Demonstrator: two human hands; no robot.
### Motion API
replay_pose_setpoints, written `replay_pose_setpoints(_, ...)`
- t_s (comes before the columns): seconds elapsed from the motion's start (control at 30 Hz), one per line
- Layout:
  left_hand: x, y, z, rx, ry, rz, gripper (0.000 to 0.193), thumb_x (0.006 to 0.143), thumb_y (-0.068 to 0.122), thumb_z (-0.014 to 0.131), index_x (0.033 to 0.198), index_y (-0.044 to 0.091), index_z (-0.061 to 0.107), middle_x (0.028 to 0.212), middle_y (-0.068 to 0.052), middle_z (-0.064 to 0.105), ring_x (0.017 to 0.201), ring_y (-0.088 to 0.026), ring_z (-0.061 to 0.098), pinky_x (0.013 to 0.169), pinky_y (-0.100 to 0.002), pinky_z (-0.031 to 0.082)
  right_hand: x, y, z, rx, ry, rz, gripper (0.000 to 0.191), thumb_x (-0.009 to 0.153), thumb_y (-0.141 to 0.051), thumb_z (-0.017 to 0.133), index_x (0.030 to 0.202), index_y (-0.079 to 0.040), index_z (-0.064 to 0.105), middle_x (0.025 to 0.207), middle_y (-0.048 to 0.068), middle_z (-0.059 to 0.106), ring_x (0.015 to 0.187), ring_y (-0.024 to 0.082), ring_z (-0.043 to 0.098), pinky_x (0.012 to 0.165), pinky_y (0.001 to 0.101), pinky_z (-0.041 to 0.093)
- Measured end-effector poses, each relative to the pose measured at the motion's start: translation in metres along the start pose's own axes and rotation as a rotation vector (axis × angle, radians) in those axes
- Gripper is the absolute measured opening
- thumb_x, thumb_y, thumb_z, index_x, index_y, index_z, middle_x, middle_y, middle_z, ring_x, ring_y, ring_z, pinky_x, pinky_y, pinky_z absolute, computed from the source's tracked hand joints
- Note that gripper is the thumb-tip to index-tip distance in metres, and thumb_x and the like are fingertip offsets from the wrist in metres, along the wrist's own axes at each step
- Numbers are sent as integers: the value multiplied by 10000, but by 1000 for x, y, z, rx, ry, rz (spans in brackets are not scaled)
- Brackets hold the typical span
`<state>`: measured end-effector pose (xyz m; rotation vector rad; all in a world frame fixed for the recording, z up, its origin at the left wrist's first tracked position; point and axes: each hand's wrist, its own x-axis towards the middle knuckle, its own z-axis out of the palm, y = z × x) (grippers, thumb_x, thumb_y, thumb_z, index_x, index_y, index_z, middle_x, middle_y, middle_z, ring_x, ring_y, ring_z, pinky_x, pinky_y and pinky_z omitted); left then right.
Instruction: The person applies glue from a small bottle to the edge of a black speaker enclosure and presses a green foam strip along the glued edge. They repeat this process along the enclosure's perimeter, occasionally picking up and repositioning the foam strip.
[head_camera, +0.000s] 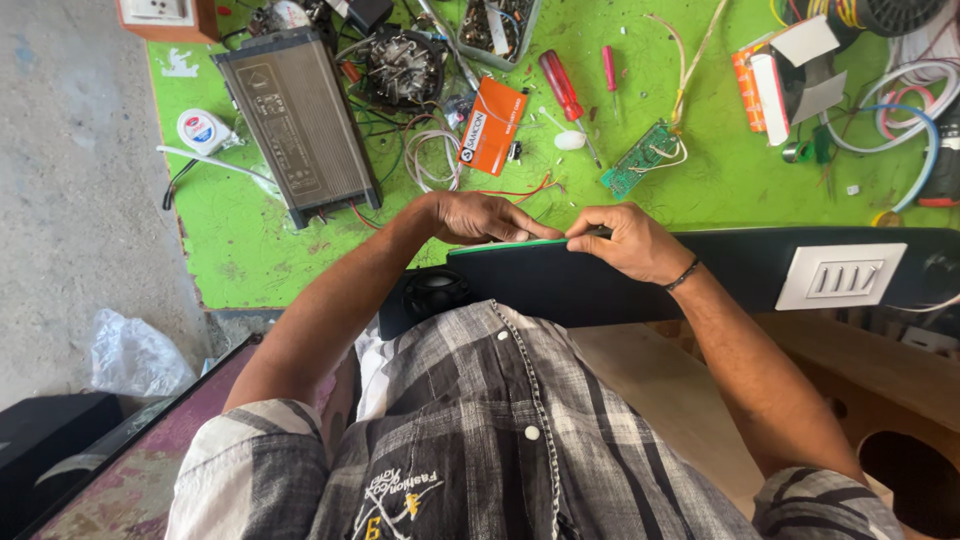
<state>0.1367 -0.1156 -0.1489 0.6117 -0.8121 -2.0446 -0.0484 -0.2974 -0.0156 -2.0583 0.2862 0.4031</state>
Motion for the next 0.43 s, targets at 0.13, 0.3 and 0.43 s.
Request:
replay_pose_setpoints(0.13, 0, 0, 1, -49, -2, 29, 501, 1031, 150, 582, 1506, 18, 495, 1528, -90, 553, 1391, -182, 525, 1196, -336, 385, 3, -1, -1, -33, -4, -1, 153, 881, -168, 779, 955, -38, 746, 856, 63, 783, 787, 142, 735, 734, 309, 556)
replay_pose_setpoints(0.3, 0, 2, 3, -57, 33, 70, 556, 986, 192, 683, 1492, 48, 503, 1273, -102, 644, 1189, -191, 597, 1092, -360, 460, 3, -1, -3, 17, -33, 40, 126, 912, -142, 733, 964, -27, 737, 859, 68, 779, 796, 144, 723, 753, 313, 561)
replay_pose_setpoints(0.43, 0, 3, 3, 41, 99, 32, 552, 1012, 191, 701, 1493, -32, 547, 1333, -111, 677, 1202, -190, 625, 1088, -363, 485, 3, 3, -4, 28, -21, 40, 129, 918, -139, 727, 960, -18, 735, 865, 77, 778, 808, 148, 724, 763, 314, 565)
